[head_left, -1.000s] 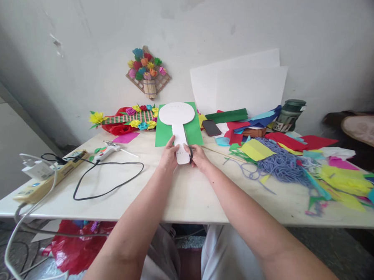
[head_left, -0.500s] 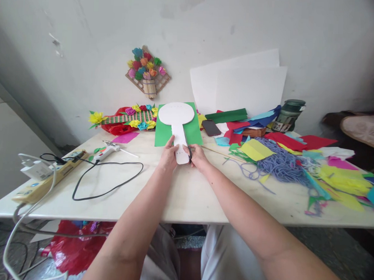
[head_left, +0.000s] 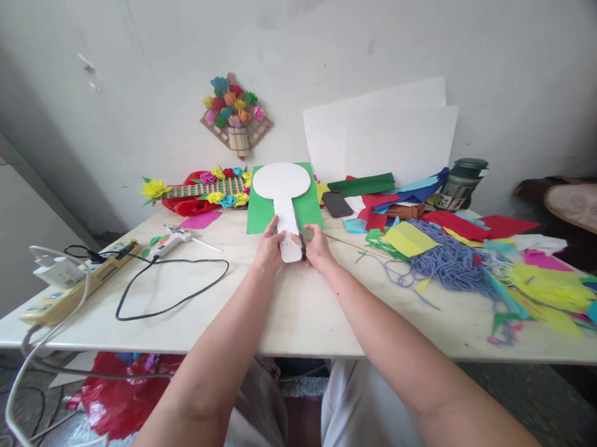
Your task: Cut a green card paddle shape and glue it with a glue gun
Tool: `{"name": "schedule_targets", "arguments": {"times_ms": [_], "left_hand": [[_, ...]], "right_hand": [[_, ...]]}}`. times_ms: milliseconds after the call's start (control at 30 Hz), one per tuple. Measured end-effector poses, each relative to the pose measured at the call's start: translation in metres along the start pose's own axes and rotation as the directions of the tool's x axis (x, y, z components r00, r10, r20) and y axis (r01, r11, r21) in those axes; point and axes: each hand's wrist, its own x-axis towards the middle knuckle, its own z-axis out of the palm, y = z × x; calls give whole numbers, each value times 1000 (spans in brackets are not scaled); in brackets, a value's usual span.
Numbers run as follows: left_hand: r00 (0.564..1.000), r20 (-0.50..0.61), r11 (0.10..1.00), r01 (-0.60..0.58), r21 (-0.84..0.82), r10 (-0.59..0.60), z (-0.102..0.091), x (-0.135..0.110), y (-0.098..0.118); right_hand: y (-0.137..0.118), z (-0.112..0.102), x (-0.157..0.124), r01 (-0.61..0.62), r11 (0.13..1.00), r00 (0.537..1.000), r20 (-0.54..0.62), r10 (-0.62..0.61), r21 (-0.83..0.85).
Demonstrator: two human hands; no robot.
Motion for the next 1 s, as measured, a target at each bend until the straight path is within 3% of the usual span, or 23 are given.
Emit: {"name": "schedule_targets", "arguments": {"times_ms": [100, 600, 1000], "left_hand": [[1000, -12, 1000, 14, 4, -14, 1, -1, 1], [999, 14, 999, 40, -8, -39, 4, -6, 1], [999, 22, 999, 32, 27, -32, 5, -7, 0]], "right_hand": [[1, -1, -1, 51, 999, 999, 10, -51, -13], [-4, -5, -4, 2, 994, 999, 32, -6, 112], [-6, -7, -4, -3, 996, 1000, 19, 2, 84]]}}
